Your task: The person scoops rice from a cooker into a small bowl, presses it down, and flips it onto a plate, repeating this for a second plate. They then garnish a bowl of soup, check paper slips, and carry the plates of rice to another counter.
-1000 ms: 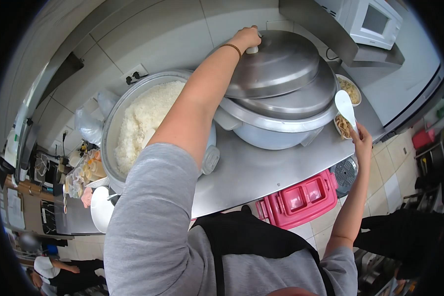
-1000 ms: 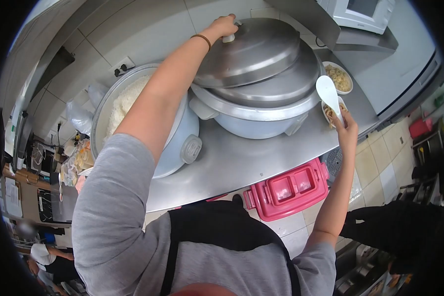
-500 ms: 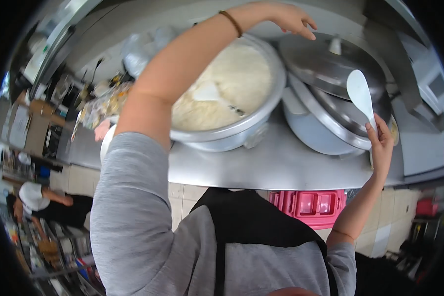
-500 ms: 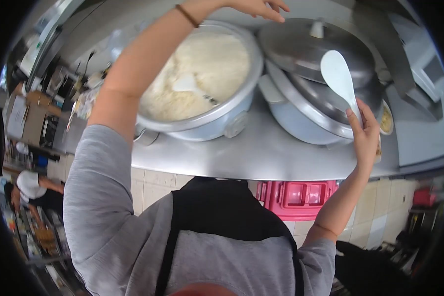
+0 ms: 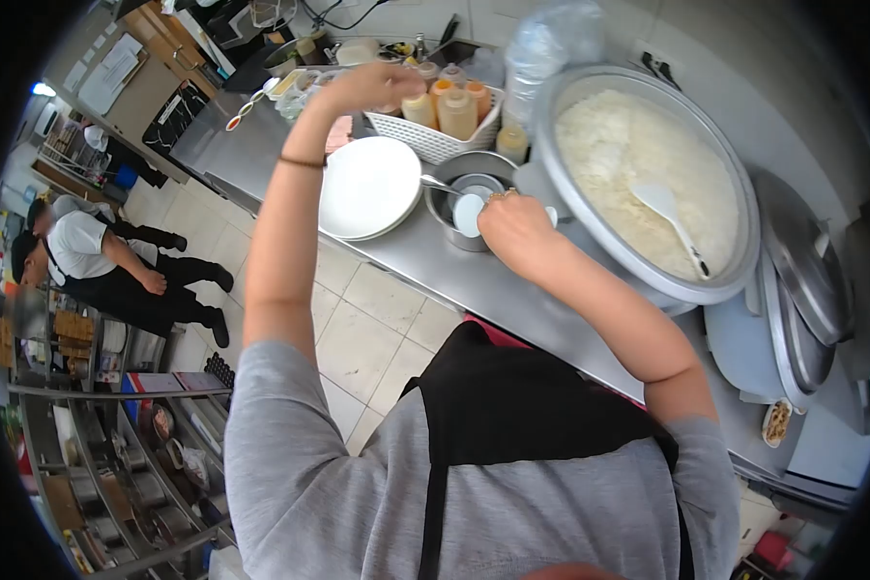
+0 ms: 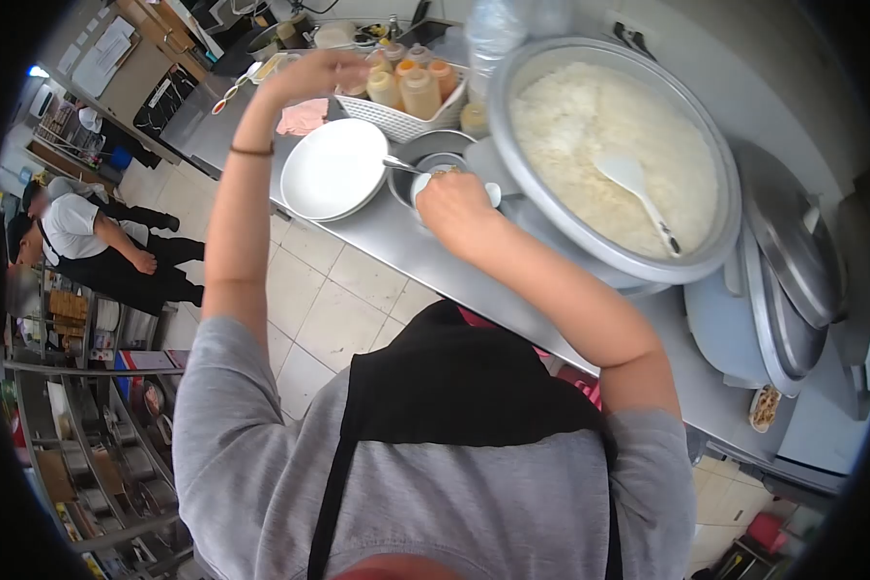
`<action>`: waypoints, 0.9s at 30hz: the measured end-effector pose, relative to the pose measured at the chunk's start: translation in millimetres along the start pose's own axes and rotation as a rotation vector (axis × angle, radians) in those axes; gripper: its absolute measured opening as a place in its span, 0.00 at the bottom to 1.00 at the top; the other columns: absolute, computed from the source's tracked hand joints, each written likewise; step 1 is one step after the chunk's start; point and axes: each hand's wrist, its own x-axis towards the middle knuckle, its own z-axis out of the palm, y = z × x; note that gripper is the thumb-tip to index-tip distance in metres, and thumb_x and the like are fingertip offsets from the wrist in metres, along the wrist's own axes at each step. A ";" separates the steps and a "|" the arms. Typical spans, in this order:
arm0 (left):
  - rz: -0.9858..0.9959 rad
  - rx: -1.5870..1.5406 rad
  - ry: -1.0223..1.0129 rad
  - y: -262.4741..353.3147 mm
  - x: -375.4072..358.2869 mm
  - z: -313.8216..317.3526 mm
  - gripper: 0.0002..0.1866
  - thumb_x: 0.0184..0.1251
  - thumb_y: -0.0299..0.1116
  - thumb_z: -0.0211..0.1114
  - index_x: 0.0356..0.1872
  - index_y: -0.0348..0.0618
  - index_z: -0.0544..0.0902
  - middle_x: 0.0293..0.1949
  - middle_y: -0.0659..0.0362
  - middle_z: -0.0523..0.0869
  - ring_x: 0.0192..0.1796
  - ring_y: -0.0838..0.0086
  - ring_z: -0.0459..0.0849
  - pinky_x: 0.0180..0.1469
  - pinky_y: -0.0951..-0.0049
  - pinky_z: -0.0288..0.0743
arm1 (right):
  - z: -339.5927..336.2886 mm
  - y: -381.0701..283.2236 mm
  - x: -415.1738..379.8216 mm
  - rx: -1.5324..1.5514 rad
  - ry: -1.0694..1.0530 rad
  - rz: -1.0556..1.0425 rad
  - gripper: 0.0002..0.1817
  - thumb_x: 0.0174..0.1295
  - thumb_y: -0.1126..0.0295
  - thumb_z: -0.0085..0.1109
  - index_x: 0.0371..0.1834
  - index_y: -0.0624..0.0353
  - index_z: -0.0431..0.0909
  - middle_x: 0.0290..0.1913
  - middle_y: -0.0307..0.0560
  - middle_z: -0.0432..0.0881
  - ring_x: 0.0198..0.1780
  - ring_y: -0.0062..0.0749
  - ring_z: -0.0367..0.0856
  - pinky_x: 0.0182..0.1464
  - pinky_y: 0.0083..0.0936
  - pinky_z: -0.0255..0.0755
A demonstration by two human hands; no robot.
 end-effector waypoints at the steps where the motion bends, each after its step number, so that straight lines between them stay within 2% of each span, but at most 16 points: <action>1: -0.111 -0.011 0.036 -36.4 -12.4 10.4 0.19 0.57 0.46 0.55 0.42 0.44 0.79 0.28 0.59 0.80 0.32 0.79 0.75 0.33 0.77 0.69 | 16.6 -4.1 19.6 0.003 -0.002 0.000 0.06 0.45 0.75 0.52 0.24 0.62 0.78 0.29 0.49 0.79 0.35 0.35 0.79 0.33 0.27 0.73; 3: -0.273 -0.021 -0.007 -105.5 -31.2 30.7 0.18 0.55 0.47 0.56 0.36 0.43 0.80 0.30 0.56 0.81 0.33 0.72 0.77 0.35 0.73 0.70 | 50.8 -5.1 48.1 -0.023 0.116 0.029 0.04 0.41 0.77 0.52 0.19 0.63 0.77 0.26 0.51 0.78 0.29 0.38 0.78 0.28 0.28 0.73; 5: -0.116 0.328 0.244 -223.8 -38.7 78.6 0.17 0.51 0.44 0.60 0.33 0.39 0.79 0.32 0.51 0.81 0.33 0.61 0.79 0.38 0.66 0.72 | 75.4 -3.9 64.4 0.006 0.049 0.087 0.04 0.42 0.77 0.52 0.19 0.63 0.77 0.27 0.51 0.78 0.31 0.38 0.78 0.31 0.28 0.73; 7: -0.490 0.400 0.429 -245.3 -78.6 104.5 0.18 0.48 0.43 0.61 0.33 0.38 0.77 0.37 0.48 0.79 0.38 0.57 0.77 0.41 0.62 0.71 | 83.2 -3.6 68.7 0.041 -0.017 0.158 0.04 0.42 0.77 0.52 0.19 0.63 0.77 0.28 0.52 0.78 0.33 0.38 0.78 0.34 0.27 0.73; 9: -0.723 0.399 0.306 -256.2 -96.7 115.2 0.21 0.47 0.43 0.63 0.37 0.37 0.76 0.39 0.47 0.78 0.43 0.58 0.75 0.43 0.62 0.70 | 80.6 -0.3 66.5 0.002 0.045 0.129 0.06 0.44 0.78 0.50 0.25 0.64 0.77 0.34 0.53 0.78 0.39 0.39 0.77 0.41 0.28 0.71; 11: -0.699 0.436 0.388 -252.6 -106.2 126.3 0.19 0.46 0.41 0.64 0.35 0.38 0.76 0.38 0.48 0.78 0.43 0.58 0.75 0.43 0.62 0.70 | 35.0 4.6 49.2 0.166 0.185 0.109 0.10 0.48 0.76 0.48 0.33 0.64 0.76 0.39 0.51 0.77 0.43 0.40 0.75 0.45 0.29 0.69; 13: -0.672 0.467 0.468 -242.4 -99.0 136.9 0.17 0.46 0.39 0.64 0.34 0.38 0.77 0.38 0.49 0.78 0.42 0.58 0.74 0.43 0.63 0.70 | -4.7 28.7 22.7 0.221 0.358 0.151 0.11 0.45 0.77 0.48 0.33 0.61 0.75 0.37 0.50 0.76 0.39 0.42 0.75 0.41 0.31 0.70; 15: -0.238 0.376 0.721 -213.7 -79.5 143.8 0.12 0.46 0.33 0.63 0.31 0.38 0.78 0.35 0.51 0.79 0.41 0.60 0.74 0.43 0.64 0.69 | -30.0 70.6 -6.1 0.099 0.278 0.424 0.09 0.46 0.77 0.49 0.31 0.60 0.76 0.34 0.52 0.76 0.38 0.43 0.75 0.41 0.33 0.69; 16: -0.118 0.281 0.722 -186.2 -64.5 144.1 0.09 0.46 0.31 0.62 0.30 0.38 0.78 0.34 0.52 0.79 0.40 0.60 0.74 0.42 0.65 0.69 | -28.8 97.6 -25.3 0.049 0.307 0.519 0.08 0.47 0.75 0.50 0.30 0.60 0.77 0.34 0.51 0.76 0.38 0.43 0.75 0.40 0.34 0.68; 17: 0.000 0.184 0.722 -154.7 -47.1 145.9 0.07 0.47 0.29 0.60 0.28 0.37 0.78 0.33 0.53 0.79 0.39 0.60 0.74 0.41 0.65 0.68 | -29.8 120.6 -44.6 -0.040 0.154 0.613 0.08 0.47 0.73 0.52 0.30 0.61 0.77 0.35 0.52 0.76 0.39 0.43 0.75 0.40 0.34 0.69; 18: 0.088 0.071 0.619 -131.0 -29.9 153.0 0.06 0.48 0.28 0.59 0.28 0.38 0.79 0.33 0.53 0.79 0.38 0.59 0.74 0.41 0.66 0.68 | -30.5 139.1 -60.7 -0.128 -0.001 0.702 0.08 0.47 0.71 0.54 0.30 0.61 0.77 0.35 0.53 0.76 0.40 0.43 0.75 0.40 0.33 0.69; 19: 0.173 -0.039 0.512 -108.1 -12.8 161.1 0.06 0.48 0.27 0.58 0.28 0.39 0.79 0.32 0.52 0.79 0.38 0.59 0.74 0.41 0.66 0.68 | -26.7 152.8 -72.7 -0.131 -0.006 0.714 0.08 0.47 0.71 0.54 0.30 0.61 0.77 0.35 0.53 0.76 0.40 0.43 0.75 0.40 0.33 0.69; 21: 0.326 -0.041 0.324 -68.6 20.0 181.8 0.08 0.48 0.24 0.55 0.31 0.42 0.80 0.33 0.54 0.80 0.38 0.60 0.77 0.41 0.66 0.70 | -15.3 169.3 -88.9 -0.081 -0.395 0.943 0.11 0.44 0.67 0.58 0.29 0.62 0.77 0.36 0.54 0.77 0.41 0.44 0.75 0.41 0.34 0.70; 23: 0.379 -0.035 0.188 -52.0 48.5 204.7 0.10 0.48 0.24 0.55 0.34 0.44 0.80 0.34 0.55 0.81 0.38 0.60 0.78 0.41 0.66 0.71 | -10.7 170.9 -95.3 -0.046 -0.402 0.929 0.12 0.43 0.67 0.59 0.30 0.62 0.76 0.37 0.55 0.77 0.42 0.44 0.75 0.42 0.34 0.70; 25: 0.538 0.217 -0.146 -41.7 70.6 224.2 0.13 0.47 0.23 0.55 0.36 0.48 0.80 0.34 0.57 0.81 0.40 0.64 0.79 0.41 0.66 0.72 | -7.2 172.6 -101.7 -0.014 -0.406 0.918 0.14 0.42 0.66 0.60 0.31 0.63 0.76 0.37 0.55 0.77 0.42 0.45 0.75 0.43 0.33 0.70; 27: 0.556 0.345 -0.269 -36.2 82.6 235.4 0.13 0.46 0.22 0.55 0.35 0.48 0.81 0.34 0.56 0.82 0.39 0.64 0.80 0.41 0.67 0.73 | -3.4 171.7 -105.5 -0.050 -0.330 0.847 0.14 0.43 0.69 0.59 0.34 0.63 0.74 0.37 0.55 0.76 0.42 0.45 0.75 0.42 0.34 0.70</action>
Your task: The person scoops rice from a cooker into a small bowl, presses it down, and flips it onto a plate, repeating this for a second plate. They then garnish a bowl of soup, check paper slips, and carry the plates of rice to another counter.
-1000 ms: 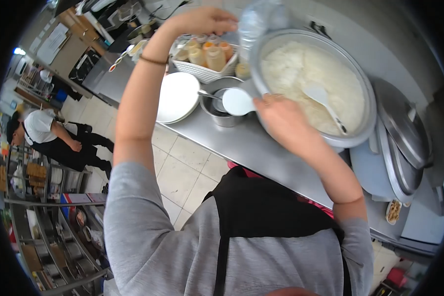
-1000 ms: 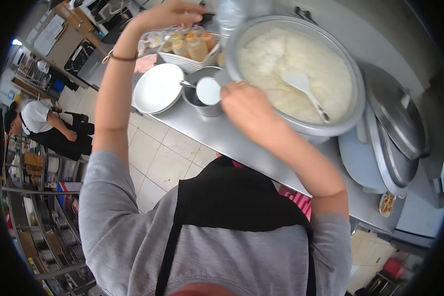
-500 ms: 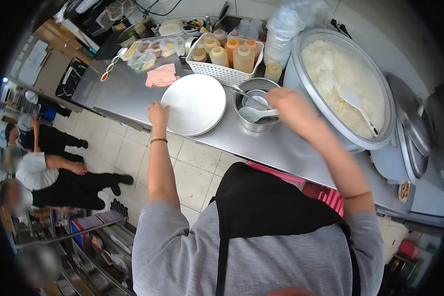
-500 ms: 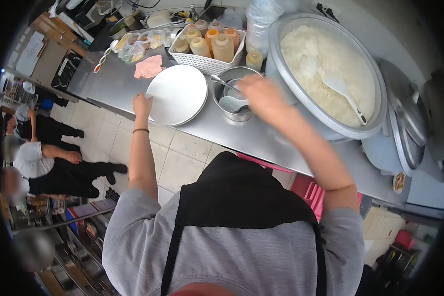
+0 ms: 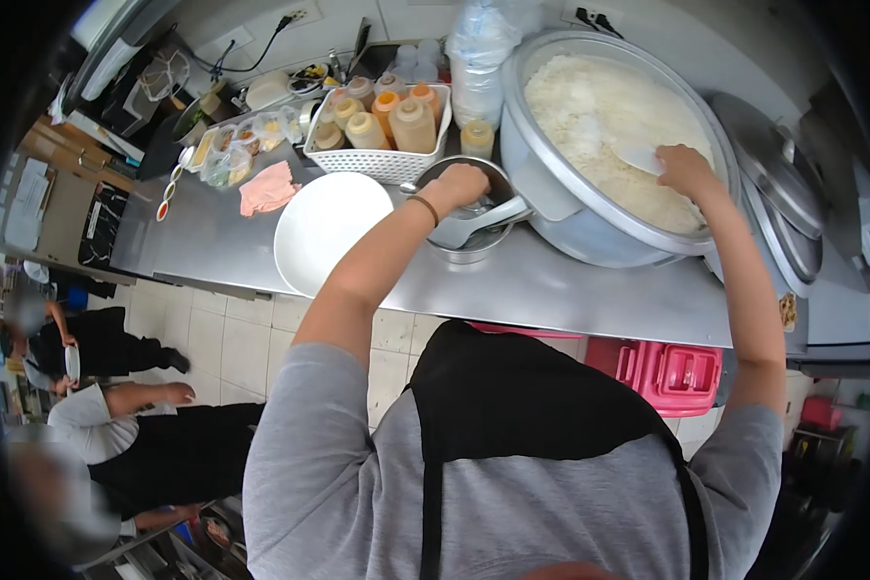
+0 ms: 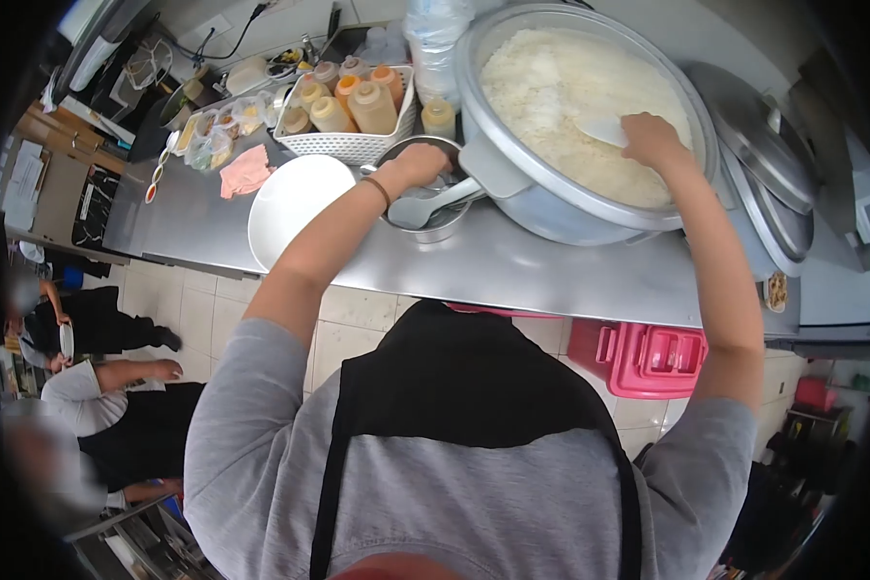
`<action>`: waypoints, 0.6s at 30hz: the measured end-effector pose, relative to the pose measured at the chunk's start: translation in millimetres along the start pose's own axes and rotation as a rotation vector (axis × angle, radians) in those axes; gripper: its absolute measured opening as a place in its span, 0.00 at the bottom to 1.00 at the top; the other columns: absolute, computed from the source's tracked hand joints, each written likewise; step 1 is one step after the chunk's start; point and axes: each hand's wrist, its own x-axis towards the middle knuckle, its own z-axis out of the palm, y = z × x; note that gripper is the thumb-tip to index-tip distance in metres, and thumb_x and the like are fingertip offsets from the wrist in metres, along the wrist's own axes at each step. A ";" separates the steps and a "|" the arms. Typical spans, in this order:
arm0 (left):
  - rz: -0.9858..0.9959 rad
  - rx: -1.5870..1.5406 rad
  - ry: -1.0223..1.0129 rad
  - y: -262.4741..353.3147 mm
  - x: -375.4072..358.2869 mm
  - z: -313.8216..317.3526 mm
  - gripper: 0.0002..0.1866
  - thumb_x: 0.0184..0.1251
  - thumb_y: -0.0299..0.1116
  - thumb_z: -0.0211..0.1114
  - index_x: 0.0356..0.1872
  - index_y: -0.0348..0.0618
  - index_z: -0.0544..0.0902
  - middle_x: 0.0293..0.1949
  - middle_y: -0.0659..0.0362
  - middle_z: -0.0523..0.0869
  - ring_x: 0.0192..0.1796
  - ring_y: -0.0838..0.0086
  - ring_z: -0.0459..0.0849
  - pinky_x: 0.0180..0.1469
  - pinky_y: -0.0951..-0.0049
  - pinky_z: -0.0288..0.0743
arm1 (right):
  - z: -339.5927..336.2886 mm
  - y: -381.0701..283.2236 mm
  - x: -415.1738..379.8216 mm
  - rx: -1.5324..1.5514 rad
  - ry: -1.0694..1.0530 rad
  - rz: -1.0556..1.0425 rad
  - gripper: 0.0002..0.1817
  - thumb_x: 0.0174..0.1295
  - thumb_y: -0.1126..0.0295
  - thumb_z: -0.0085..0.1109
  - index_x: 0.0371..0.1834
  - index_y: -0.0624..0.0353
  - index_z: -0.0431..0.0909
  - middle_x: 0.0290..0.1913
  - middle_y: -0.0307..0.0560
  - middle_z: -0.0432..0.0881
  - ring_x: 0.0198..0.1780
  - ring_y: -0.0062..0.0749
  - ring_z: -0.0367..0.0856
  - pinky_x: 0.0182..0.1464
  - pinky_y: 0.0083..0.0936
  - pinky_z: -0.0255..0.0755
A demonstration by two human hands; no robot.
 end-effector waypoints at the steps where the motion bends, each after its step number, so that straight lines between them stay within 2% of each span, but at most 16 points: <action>1: 0.016 0.094 -0.147 1.9 6.7 -1.5 0.13 0.45 0.22 0.55 0.34 0.48 0.81 0.33 0.56 0.82 0.38 0.64 0.80 0.40 0.67 0.74 | 2.3 0.1 0.3 0.001 0.003 0.014 0.14 0.43 0.69 0.59 0.34 0.63 0.74 0.37 0.55 0.76 0.42 0.45 0.75 0.42 0.34 0.70; 2: 0.028 0.100 -0.146 3.1 12.5 -2.9 0.13 0.45 0.22 0.55 0.34 0.48 0.81 0.33 0.56 0.82 0.38 0.64 0.80 0.40 0.67 0.74 | 5.2 -0.3 1.6 0.020 0.027 0.016 0.13 0.44 0.71 0.57 0.34 0.63 0.73 0.37 0.55 0.76 0.42 0.45 0.75 0.42 0.35 0.69; 4: 0.111 0.320 -0.237 5.7 17.9 -7.3 0.10 0.45 0.23 0.56 0.29 0.45 0.81 0.32 0.54 0.82 0.36 0.64 0.81 0.37 0.67 0.75 | 15.9 11.0 6.2 0.044 0.048 0.030 0.12 0.45 0.72 0.55 0.35 0.62 0.72 0.37 0.55 0.76 0.42 0.45 0.75 0.42 0.35 0.69; 6: 0.129 0.326 -0.217 6.9 17.4 -12.8 0.07 0.44 0.24 0.57 0.26 0.42 0.81 0.30 0.52 0.82 0.35 0.63 0.81 0.36 0.67 0.75 | 21.3 22.1 11.7 0.049 0.182 -0.083 0.11 0.48 0.74 0.52 0.36 0.62 0.72 0.37 0.55 0.76 0.41 0.46 0.75 0.42 0.37 0.69; 7: 0.143 0.354 -0.195 7.0 15.2 -18.6 0.06 0.43 0.24 0.58 0.25 0.42 0.81 0.29 0.53 0.82 0.35 0.64 0.81 0.35 0.67 0.75 | 19.6 25.5 9.4 0.054 0.180 -0.082 0.11 0.48 0.74 0.52 0.36 0.62 0.72 0.37 0.55 0.76 0.41 0.46 0.75 0.42 0.37 0.69; 9: 0.174 0.337 -0.178 -2.6 7.9 -18.4 0.06 0.41 0.24 0.58 0.25 0.42 0.79 0.28 0.53 0.81 0.35 0.63 0.80 0.36 0.66 0.74 | 6.4 33.2 1.8 0.159 0.376 -0.094 0.10 0.51 0.72 0.51 0.38 0.61 0.71 0.36 0.53 0.76 0.40 0.46 0.75 0.41 0.36 0.68; 10: 0.174 0.336 -0.184 -4.1 0.2 -23.4 0.06 0.41 0.24 0.58 0.25 0.42 0.79 0.28 0.53 0.81 0.35 0.63 0.80 0.36 0.66 0.74 | -4.3 33.6 -0.7 0.164 0.374 -0.095 0.10 0.51 0.72 0.51 0.38 0.61 0.71 0.36 0.53 0.76 0.40 0.46 0.75 0.41 0.36 0.68; 12: 0.104 0.162 -0.096 -4.6 -14.7 -36.0 0.10 0.42 0.24 0.57 0.30 0.43 0.79 0.31 0.53 0.80 0.38 0.63 0.79 0.37 0.67 0.74 | -22.6 30.2 -2.7 0.256 0.290 0.058 0.11 0.53 0.69 0.51 0.38 0.60 0.70 0.35 0.51 0.77 0.41 0.46 0.74 0.39 0.36 0.67; 13: -0.008 0.118 -0.154 -3.6 -19.1 -41.5 0.15 0.42 0.23 0.57 0.36 0.41 0.75 0.35 0.53 0.78 0.40 0.61 0.78 0.40 0.66 0.72 | -23.1 28.2 -1.3 0.258 0.290 0.058 0.11 0.53 0.69 0.51 0.38 0.60 0.70 0.35 0.51 0.77 0.41 0.46 0.74 0.39 0.36 0.67; 14: -0.008 0.120 -0.154 -3.2 -23.6 -44.3 0.15 0.42 0.23 0.57 0.36 0.41 0.75 0.35 0.53 0.78 0.40 0.61 0.78 0.40 0.66 0.72 | -24.0 26.9 0.2 0.251 0.336 0.059 0.09 0.53 0.69 0.50 0.38 0.58 0.70 0.34 0.49 0.77 0.40 0.44 0.74 0.39 0.36 0.65; 16: -0.119 0.044 0.043 -0.6 -30.9 -50.1 0.16 0.44 0.22 0.56 0.39 0.40 0.70 0.37 0.53 0.76 0.42 0.61 0.77 0.39 0.66 0.72 | -24.4 23.4 4.5 0.245 0.385 0.065 0.08 0.54 0.69 0.49 0.37 0.57 0.70 0.32 0.48 0.77 0.40 0.42 0.74 0.39 0.36 0.64; 17: -0.114 0.046 0.043 1.4 -33.4 -52.7 0.16 0.44 0.22 0.56 0.39 0.40 0.70 0.37 0.53 0.76 0.42 0.61 0.77 0.39 0.66 0.72 | -22.5 19.9 8.0 0.113 0.495 -0.012 0.08 0.54 0.70 0.49 0.37 0.56 0.70 0.31 0.46 0.77 0.39 0.39 0.74 0.40 0.35 0.62; 18: -0.069 0.066 0.163 5.1 -36.5 -57.9 0.16 0.45 0.21 0.54 0.39 0.40 0.69 0.38 0.53 0.75 0.42 0.61 0.76 0.38 0.66 0.72 | -19.8 17.1 12.3 -0.022 0.601 -0.089 0.07 0.54 0.71 0.48 0.36 0.54 0.70 0.29 0.45 0.77 0.37 0.36 0.74 0.42 0.34 0.60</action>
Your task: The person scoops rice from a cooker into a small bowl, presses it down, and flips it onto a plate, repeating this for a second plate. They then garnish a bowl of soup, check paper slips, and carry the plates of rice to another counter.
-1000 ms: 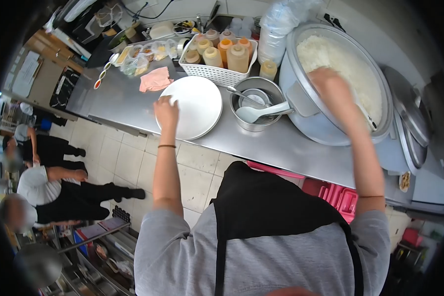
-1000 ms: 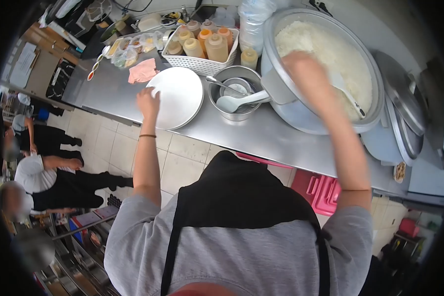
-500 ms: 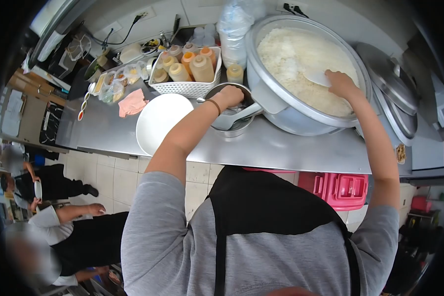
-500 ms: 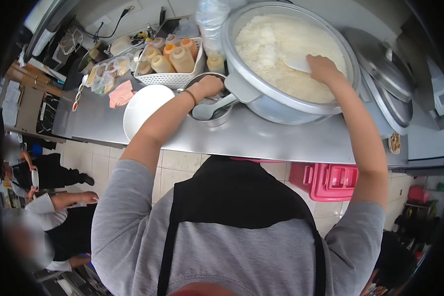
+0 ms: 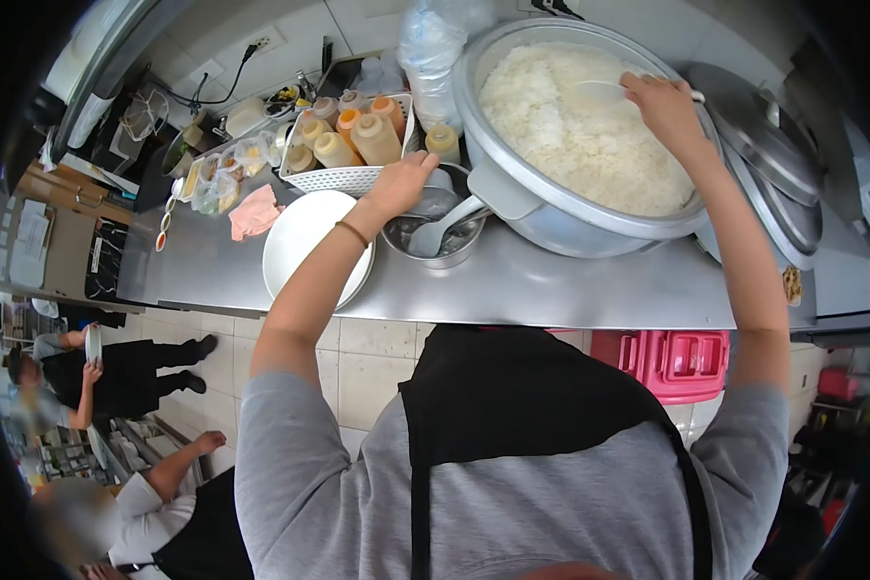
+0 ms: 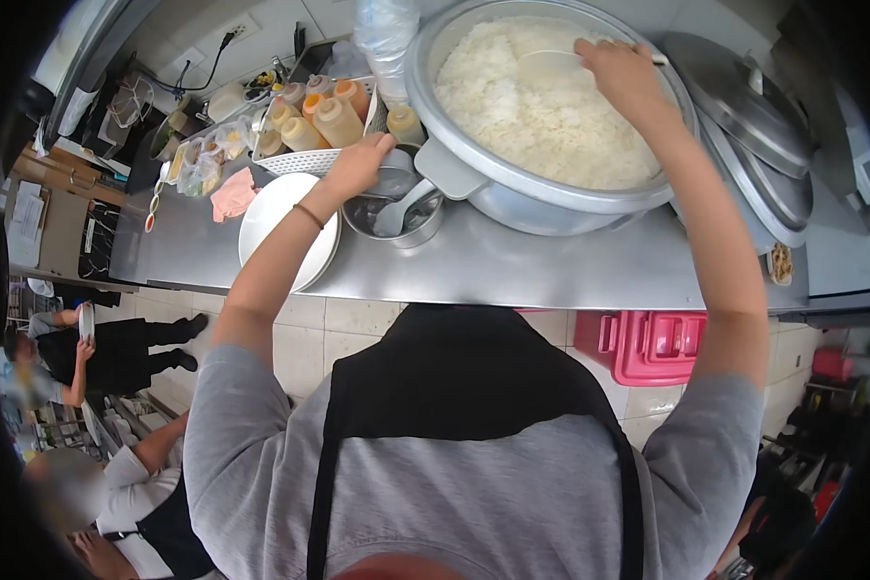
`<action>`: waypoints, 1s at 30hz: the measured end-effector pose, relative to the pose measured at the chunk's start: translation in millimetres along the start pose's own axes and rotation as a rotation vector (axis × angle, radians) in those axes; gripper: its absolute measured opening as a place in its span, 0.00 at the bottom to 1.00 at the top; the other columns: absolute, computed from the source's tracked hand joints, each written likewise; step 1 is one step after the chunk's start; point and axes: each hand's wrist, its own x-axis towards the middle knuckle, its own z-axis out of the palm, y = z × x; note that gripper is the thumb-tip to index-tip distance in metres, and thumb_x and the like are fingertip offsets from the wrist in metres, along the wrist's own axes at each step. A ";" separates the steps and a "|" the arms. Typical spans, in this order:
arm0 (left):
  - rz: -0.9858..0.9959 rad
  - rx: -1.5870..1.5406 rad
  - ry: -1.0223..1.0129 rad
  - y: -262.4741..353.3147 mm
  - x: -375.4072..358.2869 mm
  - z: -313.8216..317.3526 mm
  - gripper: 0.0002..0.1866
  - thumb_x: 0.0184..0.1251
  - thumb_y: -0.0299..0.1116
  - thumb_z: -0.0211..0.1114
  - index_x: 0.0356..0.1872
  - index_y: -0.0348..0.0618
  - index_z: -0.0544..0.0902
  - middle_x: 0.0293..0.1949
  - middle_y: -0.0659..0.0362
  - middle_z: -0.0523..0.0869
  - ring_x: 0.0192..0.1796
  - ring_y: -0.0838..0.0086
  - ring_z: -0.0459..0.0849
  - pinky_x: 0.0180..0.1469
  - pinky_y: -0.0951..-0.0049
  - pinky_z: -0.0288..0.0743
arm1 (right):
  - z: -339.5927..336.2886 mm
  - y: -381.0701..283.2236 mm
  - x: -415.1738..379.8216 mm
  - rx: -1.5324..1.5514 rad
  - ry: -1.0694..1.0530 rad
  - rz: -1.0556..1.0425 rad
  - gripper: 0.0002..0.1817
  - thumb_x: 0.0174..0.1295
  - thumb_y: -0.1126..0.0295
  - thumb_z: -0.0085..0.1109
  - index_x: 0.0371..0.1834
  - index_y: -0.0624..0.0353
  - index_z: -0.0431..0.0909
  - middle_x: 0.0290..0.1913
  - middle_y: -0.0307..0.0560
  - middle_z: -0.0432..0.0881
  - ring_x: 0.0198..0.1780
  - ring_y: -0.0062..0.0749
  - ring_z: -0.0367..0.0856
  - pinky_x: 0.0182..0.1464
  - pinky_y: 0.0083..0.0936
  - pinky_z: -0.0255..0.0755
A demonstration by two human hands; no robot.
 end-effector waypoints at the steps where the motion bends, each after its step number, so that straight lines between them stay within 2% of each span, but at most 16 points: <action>1: 0.042 0.011 0.123 2.8 -2.7 -4.7 0.15 0.46 0.21 0.53 0.39 0.40 0.68 0.39 0.53 0.74 0.43 0.62 0.75 0.38 0.66 0.72 | 7.7 0.2 4.8 -0.002 0.001 0.005 0.07 0.54 0.71 0.48 0.36 0.54 0.70 0.29 0.45 0.77 0.37 0.36 0.74 0.42 0.34 0.60; 3: 0.078 0.045 0.166 7.7 -7.6 -12.0 0.14 0.46 0.20 0.52 0.39 0.39 0.68 0.39 0.54 0.73 0.43 0.61 0.74 0.38 0.66 0.71 | 24.8 2.2 15.4 -0.120 0.229 -0.122 0.07 0.52 0.72 0.48 0.34 0.51 0.73 0.27 0.40 0.77 0.35 0.32 0.74 0.44 0.32 0.57; 8: 0.127 0.154 0.263 26.7 -11.0 -34.5 0.13 0.46 0.20 0.51 0.37 0.38 0.70 0.37 0.53 0.74 0.40 0.59 0.74 0.39 0.65 0.71 | 23.9 -25.8 24.8 -0.146 0.231 -0.172 0.05 0.47 0.74 0.49 0.27 0.55 0.75 0.25 0.41 0.77 0.37 0.31 0.74 0.44 0.30 0.59; 10: -0.080 -0.010 0.442 24.0 -13.0 -34.1 0.13 0.45 0.18 0.51 0.36 0.37 0.72 0.35 0.52 0.74 0.40 0.57 0.74 0.39 0.64 0.70 | 17.4 -38.7 16.5 -0.151 0.200 -0.224 0.05 0.45 0.74 0.49 0.24 0.57 0.75 0.25 0.42 0.77 0.37 0.31 0.75 0.45 0.30 0.59; 11: -0.070 -0.009 0.446 22.6 -14.9 -33.9 0.13 0.45 0.18 0.51 0.36 0.37 0.72 0.35 0.52 0.74 0.40 0.57 0.74 0.39 0.64 0.70 | 12.7 -44.7 10.1 -0.193 0.233 -0.349 0.04 0.45 0.74 0.49 0.23 0.57 0.75 0.24 0.43 0.77 0.37 0.31 0.75 0.45 0.29 0.60; 12: -0.208 -0.075 0.456 21.3 -17.7 -33.1 0.14 0.44 0.18 0.51 0.36 0.36 0.73 0.34 0.51 0.74 0.40 0.56 0.73 0.39 0.63 0.69 | 9.4 -47.8 4.8 -0.233 0.263 -0.472 0.04 0.44 0.74 0.50 0.21 0.57 0.75 0.24 0.43 0.77 0.36 0.31 0.75 0.45 0.29 0.60; 13: -0.344 -0.141 0.463 20.3 -19.6 -31.4 0.14 0.43 0.17 0.51 0.36 0.36 0.73 0.34 0.50 0.74 0.40 0.55 0.73 0.39 0.62 0.69 | 5.2 -46.0 2.8 -0.172 0.225 -0.496 0.04 0.43 0.74 0.50 0.22 0.56 0.75 0.23 0.43 0.77 0.34 0.31 0.75 0.43 0.29 0.60; 14: -0.332 -0.140 0.461 20.3 -21.6 -28.3 0.14 0.43 0.17 0.51 0.36 0.36 0.73 0.34 0.50 0.74 0.40 0.55 0.73 0.39 0.62 0.69 | 3.5 -38.8 6.0 -0.176 0.224 -0.484 0.04 0.43 0.74 0.50 0.22 0.56 0.75 0.23 0.43 0.77 0.34 0.31 0.75 0.43 0.29 0.60; 16: -0.424 -0.294 0.549 17.2 -23.9 -17.3 0.16 0.44 0.18 0.52 0.39 0.35 0.74 0.36 0.47 0.76 0.40 0.52 0.74 0.41 0.63 0.69 | 5.6 -19.8 19.5 -0.232 0.058 -0.190 0.04 0.46 0.72 0.51 0.25 0.55 0.75 0.26 0.41 0.77 0.37 0.29 0.73 0.46 0.30 0.58; 17: -0.547 -0.474 0.507 7.4 -24.2 -5.1 0.16 0.46 0.20 0.53 0.41 0.34 0.74 0.36 0.48 0.78 0.40 0.56 0.76 0.43 0.65 0.69 | 11.0 -14.5 23.3 -0.235 0.056 -0.183 0.04 0.46 0.72 0.51 0.25 0.55 0.75 0.26 0.41 0.77 0.37 0.29 0.73 0.46 0.30 0.58; 18: -0.540 -0.474 0.504 0.7 -25.5 6.5 0.16 0.46 0.20 0.53 0.41 0.34 0.74 0.36 0.48 0.78 0.40 0.56 0.76 0.43 0.65 0.69 | 20.2 -11.8 25.6 -0.236 0.021 -0.172 0.04 0.44 0.72 0.51 0.23 0.55 0.76 0.24 0.41 0.77 0.34 0.29 0.74 0.45 0.28 0.57; 20: -0.678 -1.128 0.482 -7.2 -27.7 19.4 0.17 0.48 0.21 0.52 0.43 0.34 0.73 0.34 0.51 0.79 0.37 0.64 0.79 0.39 0.69 0.72 | 34.3 -15.1 23.7 -0.238 -0.010 -0.149 0.04 0.42 0.72 0.51 0.21 0.55 0.77 0.21 0.42 0.77 0.30 0.30 0.74 0.44 0.27 0.56; 21: -0.830 -1.332 0.349 4.5 -28.9 1.5 0.16 0.50 0.24 0.51 0.44 0.32 0.72 0.34 0.53 0.78 0.33 0.70 0.80 0.30 0.73 0.75 | 39.8 -21.6 22.7 -0.214 -0.024 -0.148 0.04 0.43 0.70 0.52 0.20 0.54 0.77 0.21 0.42 0.77 0.30 0.29 0.74 0.44 0.28 0.55; 23: -0.849 -1.489 0.334 9.6 -33.4 -2.5 0.17 0.51 0.25 0.51 0.44 0.31 0.70 0.34 0.53 0.78 0.31 0.70 0.80 0.28 0.75 0.75 | 39.1 -31.2 22.8 -0.193 -0.041 -0.149 0.05 0.43 0.68 0.53 0.19 0.54 0.77 0.21 0.42 0.78 0.29 0.29 0.74 0.44 0.28 0.54; 25: -0.869 -1.643 0.314 11.8 -39.9 -3.0 0.17 0.53 0.26 0.51 0.45 0.30 0.69 0.34 0.52 0.78 0.29 0.70 0.80 0.26 0.78 0.76 | 35.2 -40.3 22.1 -0.118 -0.207 -0.106 0.08 0.50 0.62 0.53 0.21 0.52 0.78 0.20 0.41 0.77 0.30 0.29 0.73 0.42 0.28 0.53; 30: -0.730 -1.954 0.314 17.4 -58.6 -10.6 0.18 0.55 0.29 0.50 0.45 0.28 0.67 0.40 0.48 0.76 0.39 0.64 0.79 0.36 0.70 0.79 | 30.9 -64.7 17.4 0.019 -0.319 -0.096 0.10 0.50 0.60 0.53 0.23 0.52 0.79 0.20 0.42 0.77 0.30 0.29 0.73 0.43 0.29 0.51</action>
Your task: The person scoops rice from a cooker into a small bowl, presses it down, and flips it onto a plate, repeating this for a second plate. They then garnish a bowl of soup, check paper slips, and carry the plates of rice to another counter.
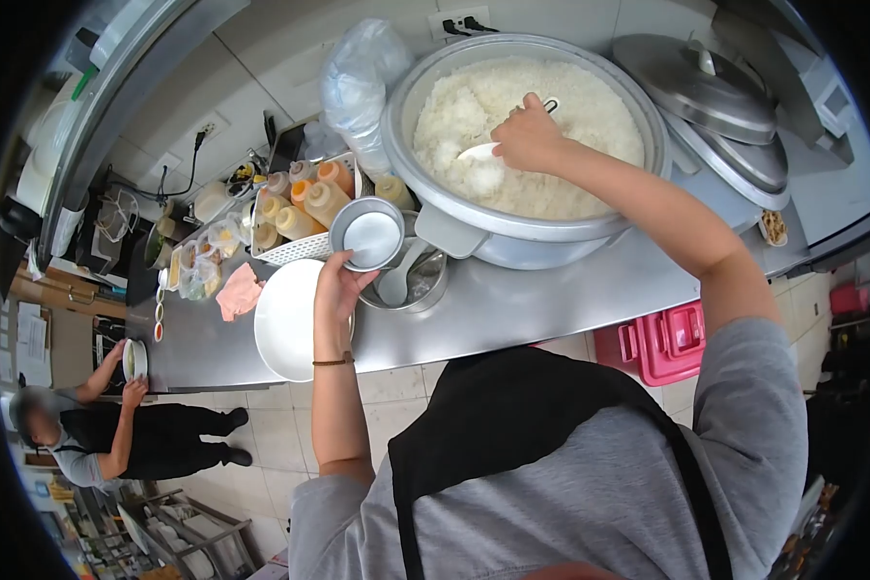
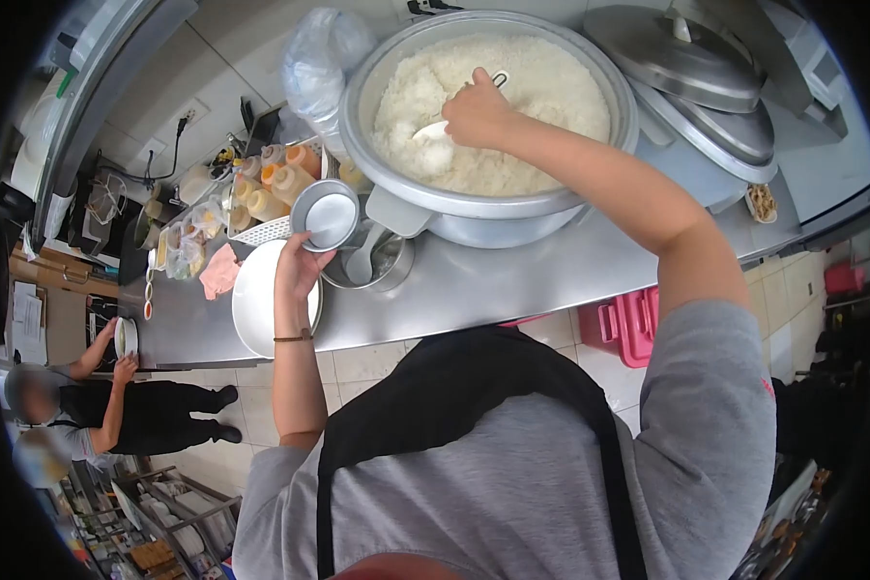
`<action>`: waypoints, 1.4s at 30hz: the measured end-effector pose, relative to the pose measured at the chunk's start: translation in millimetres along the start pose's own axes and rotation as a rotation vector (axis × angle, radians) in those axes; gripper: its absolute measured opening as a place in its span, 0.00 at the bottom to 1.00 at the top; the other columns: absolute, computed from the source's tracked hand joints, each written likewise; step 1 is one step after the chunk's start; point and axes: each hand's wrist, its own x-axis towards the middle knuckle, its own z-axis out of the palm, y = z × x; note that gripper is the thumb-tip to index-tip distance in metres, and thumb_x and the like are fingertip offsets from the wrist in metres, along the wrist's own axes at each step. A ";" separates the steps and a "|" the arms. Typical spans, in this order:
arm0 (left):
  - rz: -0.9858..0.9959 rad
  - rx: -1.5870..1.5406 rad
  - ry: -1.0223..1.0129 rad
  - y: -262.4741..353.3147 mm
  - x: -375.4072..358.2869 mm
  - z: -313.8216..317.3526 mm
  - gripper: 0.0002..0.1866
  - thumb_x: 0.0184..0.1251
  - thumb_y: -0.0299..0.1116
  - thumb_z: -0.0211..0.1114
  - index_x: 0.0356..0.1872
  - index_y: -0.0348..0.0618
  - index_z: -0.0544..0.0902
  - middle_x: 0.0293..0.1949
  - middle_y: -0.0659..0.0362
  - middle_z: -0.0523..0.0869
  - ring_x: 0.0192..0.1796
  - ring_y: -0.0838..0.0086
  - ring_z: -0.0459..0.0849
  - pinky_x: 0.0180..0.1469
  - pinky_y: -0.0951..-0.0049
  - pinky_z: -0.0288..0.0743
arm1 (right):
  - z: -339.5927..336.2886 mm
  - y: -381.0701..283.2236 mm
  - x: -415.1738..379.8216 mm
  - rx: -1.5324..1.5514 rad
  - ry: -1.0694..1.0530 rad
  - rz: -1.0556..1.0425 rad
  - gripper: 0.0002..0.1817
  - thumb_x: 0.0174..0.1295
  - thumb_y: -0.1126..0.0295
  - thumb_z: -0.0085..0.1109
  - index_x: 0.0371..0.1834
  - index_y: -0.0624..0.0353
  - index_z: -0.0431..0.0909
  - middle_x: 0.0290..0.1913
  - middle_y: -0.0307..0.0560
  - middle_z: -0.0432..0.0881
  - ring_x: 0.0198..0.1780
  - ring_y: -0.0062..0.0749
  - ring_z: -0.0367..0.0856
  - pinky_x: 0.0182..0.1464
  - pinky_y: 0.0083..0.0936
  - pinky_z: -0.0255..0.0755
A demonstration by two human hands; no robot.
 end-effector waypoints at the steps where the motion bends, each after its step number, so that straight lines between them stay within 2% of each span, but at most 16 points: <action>1: 0.008 -0.049 -0.059 2.8 -6.1 0.7 0.18 0.55 0.29 0.50 0.46 0.28 0.66 0.42 0.47 0.75 0.41 0.63 0.79 0.39 0.67 0.78 | 1.0 -4.0 -0.4 0.041 -0.039 -0.020 0.10 0.51 0.59 0.53 0.24 0.52 0.80 0.20 0.42 0.77 0.30 0.29 0.73 0.43 0.29 0.50; 4: 0.015 -0.086 -0.096 7.2 -19.6 -2.8 0.19 0.54 0.29 0.50 0.48 0.29 0.65 0.44 0.47 0.75 0.43 0.60 0.78 0.44 0.62 0.76 | -2.5 1.0 -6.2 0.209 -0.061 -0.010 0.10 0.50 0.59 0.53 0.26 0.50 0.80 0.20 0.44 0.77 0.30 0.31 0.73 0.43 0.29 0.50; 8: 0.031 -0.093 -0.141 17.6 -33.6 -0.4 0.22 0.53 0.28 0.52 0.50 0.29 0.63 0.46 0.47 0.74 0.46 0.57 0.77 0.46 0.62 0.76 | -2.9 2.0 -11.9 0.274 -0.062 -0.033 0.09 0.50 0.59 0.53 0.26 0.49 0.80 0.20 0.45 0.76 0.30 0.32 0.72 0.44 0.30 0.49; 12: 0.097 -0.094 -0.192 35.5 -42.0 14.0 0.24 0.52 0.28 0.52 0.51 0.28 0.62 0.48 0.45 0.72 0.50 0.55 0.73 0.51 0.55 0.71 | 7.6 8.6 -32.1 0.341 -0.037 -0.065 0.08 0.50 0.62 0.54 0.27 0.50 0.80 0.20 0.46 0.76 0.29 0.34 0.72 0.46 0.31 0.49; 17: 0.199 -0.024 -0.268 57.4 -38.9 50.8 0.22 0.56 0.28 0.51 0.52 0.30 0.61 0.48 0.46 0.73 0.48 0.59 0.75 0.49 0.57 0.73 | 17.0 23.1 -71.7 0.409 0.005 -0.072 0.07 0.49 0.64 0.53 0.27 0.50 0.80 0.20 0.46 0.76 0.30 0.34 0.72 0.50 0.33 0.49; 24: 0.207 0.088 -0.354 67.3 2.5 119.7 0.21 0.58 0.28 0.53 0.51 0.31 0.62 0.44 0.48 0.75 0.46 0.64 0.77 0.45 0.65 0.75 | 9.4 62.2 -96.2 0.465 -0.177 0.043 0.08 0.46 0.66 0.50 0.27 0.50 0.80 0.24 0.43 0.78 0.31 0.34 0.73 0.49 0.31 0.49; 27: 0.279 0.367 -0.212 62.0 21.4 149.2 0.26 0.53 0.31 0.61 0.50 0.30 0.63 0.39 0.52 0.77 0.40 0.70 0.78 0.40 0.73 0.75 | -5.5 80.2 -89.8 0.481 -0.290 0.090 0.10 0.45 0.66 0.50 0.28 0.49 0.80 0.25 0.42 0.79 0.32 0.33 0.74 0.49 0.32 0.50; 28: 0.285 0.368 -0.214 59.8 24.4 160.8 0.26 0.53 0.31 0.61 0.50 0.30 0.63 0.39 0.52 0.77 0.40 0.70 0.78 0.40 0.73 0.75 | -15.0 85.5 -86.3 0.456 -0.356 0.103 0.10 0.45 0.65 0.49 0.29 0.49 0.81 0.26 0.41 0.79 0.33 0.32 0.75 0.48 0.32 0.51; 29: 0.316 0.557 -0.202 57.4 27.4 171.9 0.26 0.54 0.31 0.59 0.51 0.28 0.62 0.40 0.51 0.76 0.41 0.70 0.78 0.41 0.72 0.76 | -21.6 91.8 -80.4 0.453 -0.352 0.104 0.10 0.45 0.65 0.49 0.29 0.49 0.81 0.26 0.41 0.79 0.33 0.32 0.75 0.48 0.32 0.51; 30: 0.345 0.746 -0.187 54.3 30.3 182.8 0.27 0.54 0.30 0.58 0.52 0.26 0.60 0.41 0.50 0.74 0.41 0.69 0.77 0.42 0.70 0.77 | -27.9 97.8 -73.3 0.442 -0.222 0.127 0.10 0.45 0.65 0.49 0.28 0.49 0.80 0.26 0.41 0.80 0.34 0.32 0.75 0.47 0.33 0.52; 31: 0.348 0.746 -0.188 48.2 34.1 192.9 0.27 0.54 0.30 0.58 0.52 0.26 0.60 0.41 0.50 0.74 0.41 0.69 0.77 0.42 0.70 0.77 | -40.6 96.6 -68.3 0.431 -0.093 0.150 0.10 0.46 0.65 0.48 0.27 0.49 0.80 0.26 0.41 0.80 0.34 0.32 0.76 0.47 0.34 0.53; 34: 0.191 0.609 -0.244 26.1 53.4 214.4 0.24 0.56 0.31 0.56 0.51 0.27 0.61 0.42 0.48 0.73 0.43 0.65 0.77 0.43 0.68 0.76 | -71.0 75.9 -40.6 0.060 0.077 0.213 0.08 0.48 0.65 0.49 0.23 0.51 0.78 0.25 0.41 0.79 0.33 0.32 0.76 0.47 0.34 0.54; 35: 0.012 0.314 -0.344 20.1 61.9 218.3 0.23 0.57 0.31 0.56 0.49 0.27 0.62 0.43 0.47 0.73 0.44 0.63 0.76 0.44 0.67 0.76 | -69.2 66.8 -32.9 -0.118 0.198 0.181 0.07 0.49 0.65 0.50 0.22 0.51 0.78 0.24 0.40 0.78 0.31 0.31 0.76 0.48 0.34 0.54; 36: -0.165 0.016 -0.436 16.7 66.3 220.3 0.21 0.58 0.32 0.55 0.48 0.28 0.63 0.44 0.46 0.72 0.45 0.60 0.76 0.45 0.65 0.76 | -70.7 60.7 -26.1 -0.118 0.199 0.181 0.07 0.49 0.65 0.50 0.22 0.51 0.78 0.24 0.40 0.78 0.31 0.31 0.76 0.48 0.34 0.54; 38: -0.151 -0.003 -0.415 13.0 72.7 219.5 0.20 0.58 0.32 0.54 0.47 0.29 0.64 0.44 0.45 0.72 0.46 0.59 0.75 0.46 0.63 0.75 | -73.7 55.2 -16.9 -0.379 0.564 0.090 0.06 0.49 0.68 0.50 0.22 0.51 0.77 0.23 0.42 0.78 0.34 0.32 0.76 0.49 0.34 0.55; 42: -0.094 -0.008 -0.343 21.4 72.5 206.5 0.18 0.59 0.32 0.53 0.46 0.29 0.65 0.44 0.44 0.73 0.47 0.58 0.75 0.48 0.61 0.74 | -66.9 94.9 -1.3 -0.440 0.765 0.097 0.05 0.46 0.71 0.50 0.23 0.51 0.78 0.23 0.42 0.78 0.37 0.31 0.75 0.50 0.32 0.55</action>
